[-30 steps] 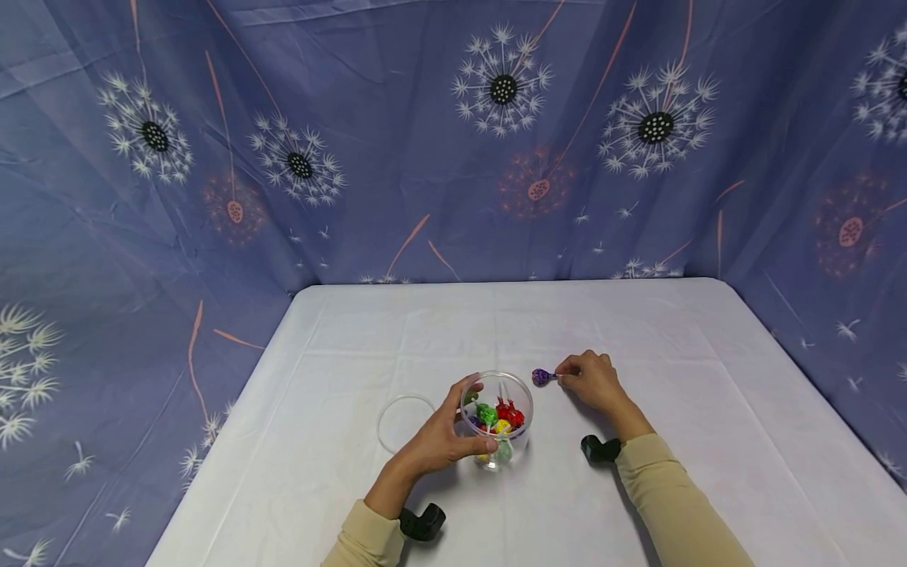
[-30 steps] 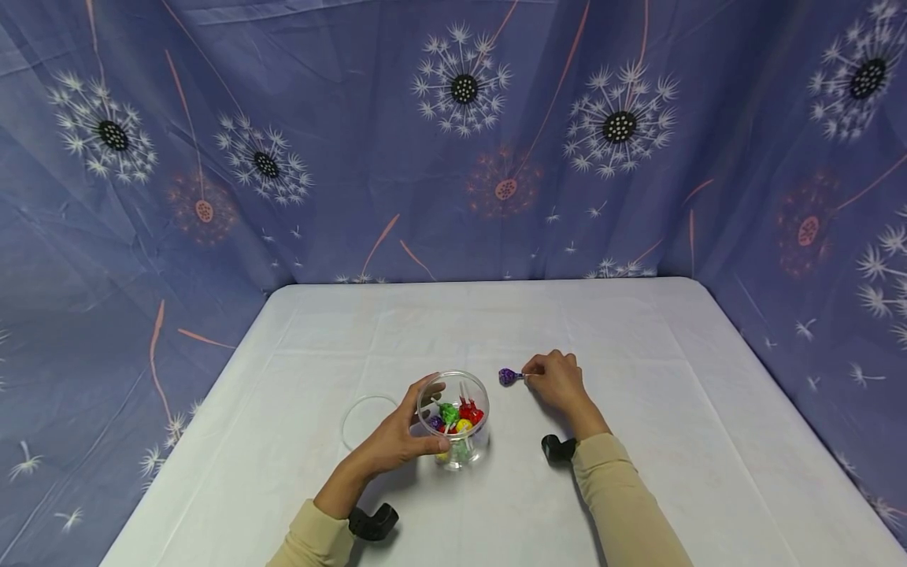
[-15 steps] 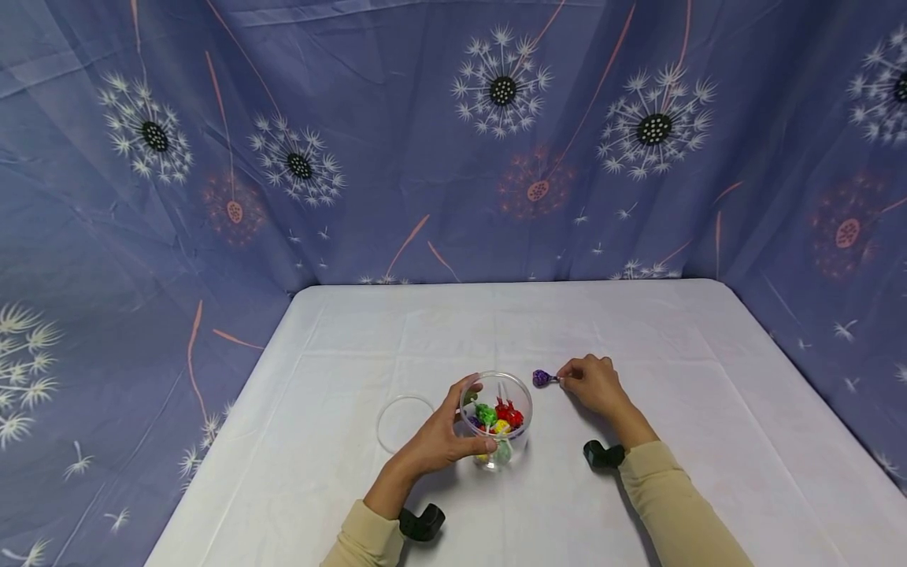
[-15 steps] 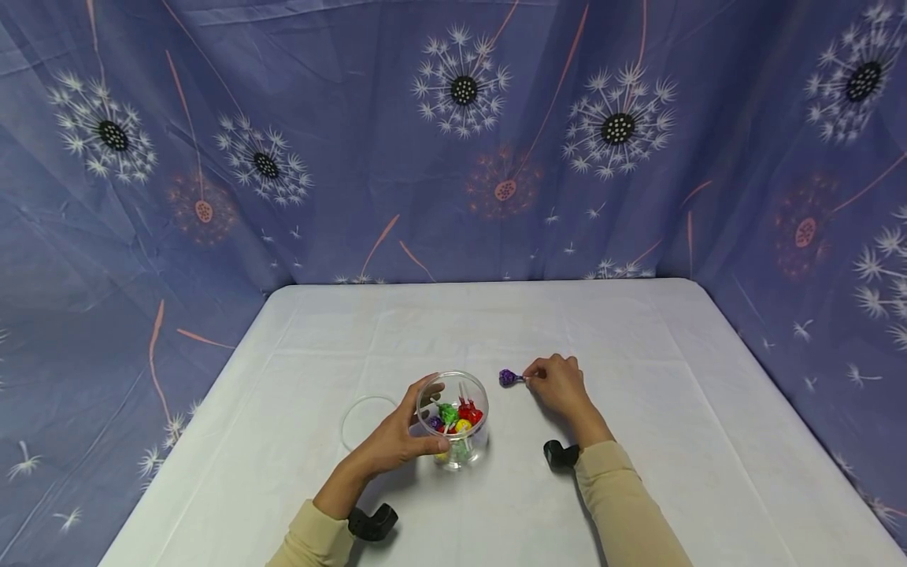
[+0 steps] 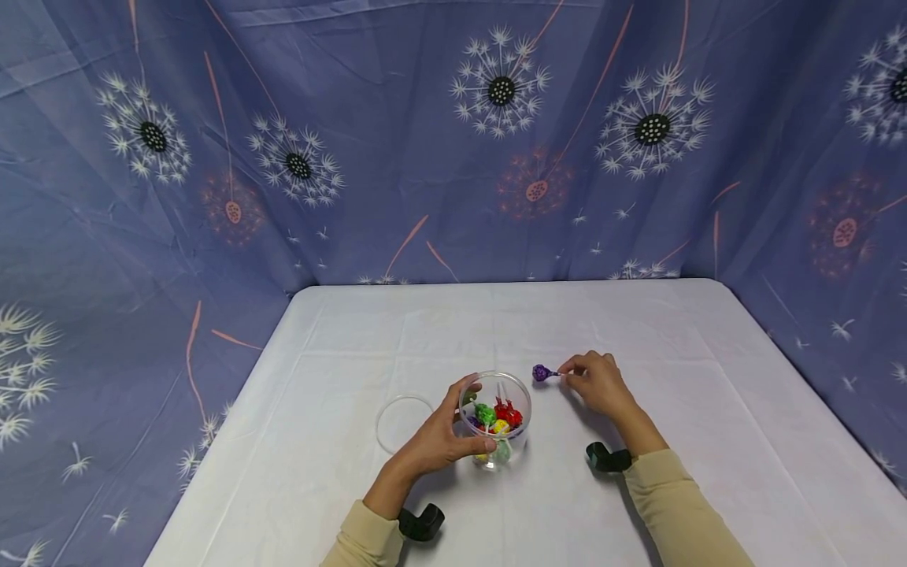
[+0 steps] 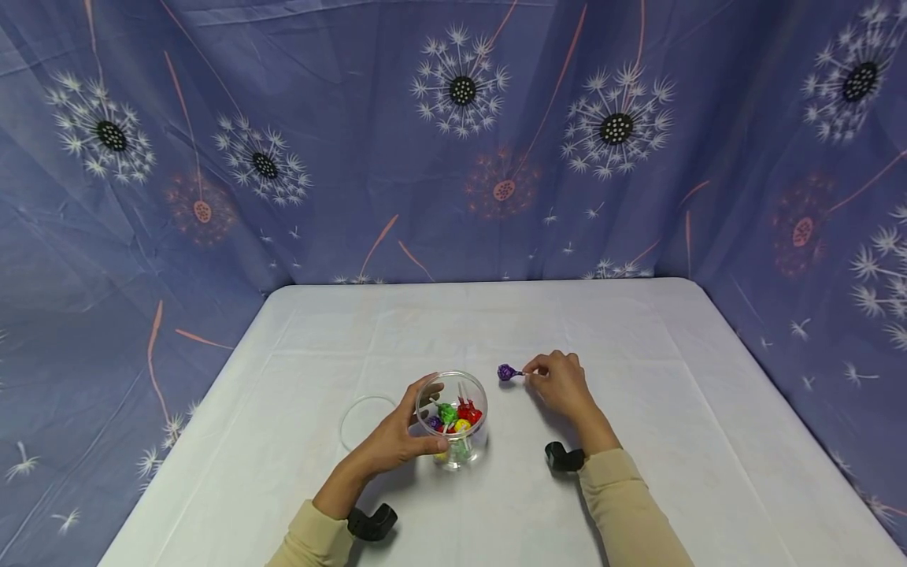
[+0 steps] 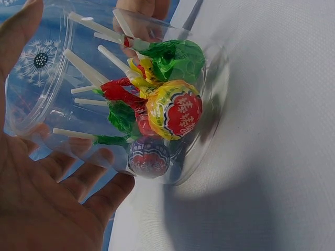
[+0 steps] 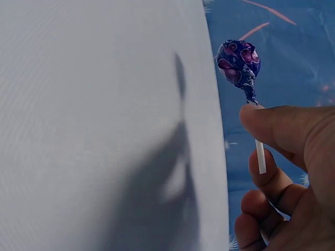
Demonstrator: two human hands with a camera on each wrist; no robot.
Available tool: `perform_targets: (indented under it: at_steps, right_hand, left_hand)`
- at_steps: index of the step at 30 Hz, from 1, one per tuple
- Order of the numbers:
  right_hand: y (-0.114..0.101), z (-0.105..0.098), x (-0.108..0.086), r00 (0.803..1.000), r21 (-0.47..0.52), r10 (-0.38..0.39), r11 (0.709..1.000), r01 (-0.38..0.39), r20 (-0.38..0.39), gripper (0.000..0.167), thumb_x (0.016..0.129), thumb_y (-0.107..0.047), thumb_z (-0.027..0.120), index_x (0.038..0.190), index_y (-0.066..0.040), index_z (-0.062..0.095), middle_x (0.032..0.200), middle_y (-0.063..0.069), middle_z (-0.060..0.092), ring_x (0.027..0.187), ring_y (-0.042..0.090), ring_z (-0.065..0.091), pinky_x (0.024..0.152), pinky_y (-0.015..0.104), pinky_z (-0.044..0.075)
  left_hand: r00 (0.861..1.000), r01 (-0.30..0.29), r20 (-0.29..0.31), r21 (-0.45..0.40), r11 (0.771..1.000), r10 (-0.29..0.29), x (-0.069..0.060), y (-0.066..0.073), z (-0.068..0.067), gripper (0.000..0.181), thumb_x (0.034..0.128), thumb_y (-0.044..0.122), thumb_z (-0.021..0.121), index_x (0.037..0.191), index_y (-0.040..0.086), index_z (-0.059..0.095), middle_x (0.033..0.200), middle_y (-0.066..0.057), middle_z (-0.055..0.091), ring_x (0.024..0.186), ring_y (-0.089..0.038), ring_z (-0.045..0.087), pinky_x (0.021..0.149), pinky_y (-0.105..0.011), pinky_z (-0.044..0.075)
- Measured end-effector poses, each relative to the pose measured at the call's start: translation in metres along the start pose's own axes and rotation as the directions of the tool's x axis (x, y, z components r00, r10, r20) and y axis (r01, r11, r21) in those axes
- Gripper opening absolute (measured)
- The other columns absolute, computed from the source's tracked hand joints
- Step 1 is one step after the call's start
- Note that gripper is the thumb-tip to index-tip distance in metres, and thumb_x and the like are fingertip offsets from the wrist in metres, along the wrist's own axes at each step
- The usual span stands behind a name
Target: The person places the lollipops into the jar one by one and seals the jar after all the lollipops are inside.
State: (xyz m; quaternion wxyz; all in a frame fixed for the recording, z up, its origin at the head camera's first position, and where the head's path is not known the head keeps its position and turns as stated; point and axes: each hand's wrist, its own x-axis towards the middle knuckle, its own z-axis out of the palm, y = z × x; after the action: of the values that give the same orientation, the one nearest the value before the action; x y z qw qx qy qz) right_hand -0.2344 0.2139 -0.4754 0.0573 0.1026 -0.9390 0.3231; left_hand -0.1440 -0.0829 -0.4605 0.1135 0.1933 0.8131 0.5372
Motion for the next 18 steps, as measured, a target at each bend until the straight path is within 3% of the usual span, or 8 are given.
perform_targets:
  at_steps: [9,18]
  right_hand:
    - [-0.016,-0.012,-0.003,0.997,0.049,-0.047,0.998,0.049,-0.055,0.008,0.082,-0.011,0.069,0.089,-0.012,0.073,0.078,0.006,0.055,0.082,0.024,0.041,0.068,0.029,0.031]
    - [-0.035,-0.025,-0.007,0.994,0.075,-0.087,0.993,0.091,-0.059,0.008,0.083,-0.012,0.069,0.090,-0.014,0.073,0.079,0.004,0.055,0.082,0.022,0.041,0.069,0.030,0.032]
  left_hand:
    - [1.000,-0.007,-0.001,-0.002,1.000,0.007,0.000,0.000,0.000,0.092,0.0767,0.041,0.076,0.146,0.039,0.016,0.151,-0.008,0.033,0.137,-0.031,0.037,0.112,-0.052,0.032]
    - [1.000,-0.011,0.005,-0.008,1.000,0.011,0.001,0.000,0.000,0.092,0.0774,0.040,0.076,0.147,0.038,0.016,0.151,-0.011,0.033,0.136,-0.035,0.037,0.111,-0.054,0.032]
